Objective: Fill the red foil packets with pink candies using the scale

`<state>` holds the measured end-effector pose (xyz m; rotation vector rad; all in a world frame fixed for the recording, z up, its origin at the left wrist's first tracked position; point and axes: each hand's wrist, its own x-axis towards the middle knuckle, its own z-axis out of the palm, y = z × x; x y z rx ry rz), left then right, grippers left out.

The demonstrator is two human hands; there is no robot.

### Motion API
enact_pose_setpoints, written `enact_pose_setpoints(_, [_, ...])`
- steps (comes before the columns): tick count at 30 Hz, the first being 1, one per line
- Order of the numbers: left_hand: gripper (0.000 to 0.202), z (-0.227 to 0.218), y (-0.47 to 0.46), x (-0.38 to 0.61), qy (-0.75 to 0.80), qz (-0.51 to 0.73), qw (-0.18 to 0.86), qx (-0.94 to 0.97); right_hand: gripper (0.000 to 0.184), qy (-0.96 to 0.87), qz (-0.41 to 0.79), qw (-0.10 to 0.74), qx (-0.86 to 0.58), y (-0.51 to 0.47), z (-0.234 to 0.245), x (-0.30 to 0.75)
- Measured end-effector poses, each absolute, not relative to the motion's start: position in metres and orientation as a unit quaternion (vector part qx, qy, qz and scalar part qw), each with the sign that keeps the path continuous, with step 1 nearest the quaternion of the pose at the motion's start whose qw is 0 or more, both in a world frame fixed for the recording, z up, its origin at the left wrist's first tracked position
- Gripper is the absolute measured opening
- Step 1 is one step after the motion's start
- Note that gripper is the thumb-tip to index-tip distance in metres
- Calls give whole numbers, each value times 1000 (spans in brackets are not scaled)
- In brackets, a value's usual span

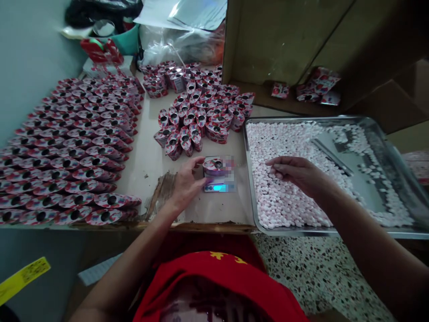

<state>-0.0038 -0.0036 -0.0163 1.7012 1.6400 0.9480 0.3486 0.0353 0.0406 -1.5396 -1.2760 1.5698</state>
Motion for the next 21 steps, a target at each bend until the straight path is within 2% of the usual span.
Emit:
enact_pose_setpoints(12, [63,-22,7,2,588,367,294,658,34,-483,570,333,-576,30,39,358])
enact_pose_setpoints(15, [50,-25,11,8,578,375,306,656,30,-558,510,293,-585,26,41,360])
enact_pose_setpoints(18, [38,-22,12,12,582,368,278,670,25,-635,399,251,-612,20,45,357])
enact_pose_setpoints(21, [27,-10,11,16,573,361,223,701,23,-623,346,319,-625,11,46,340])
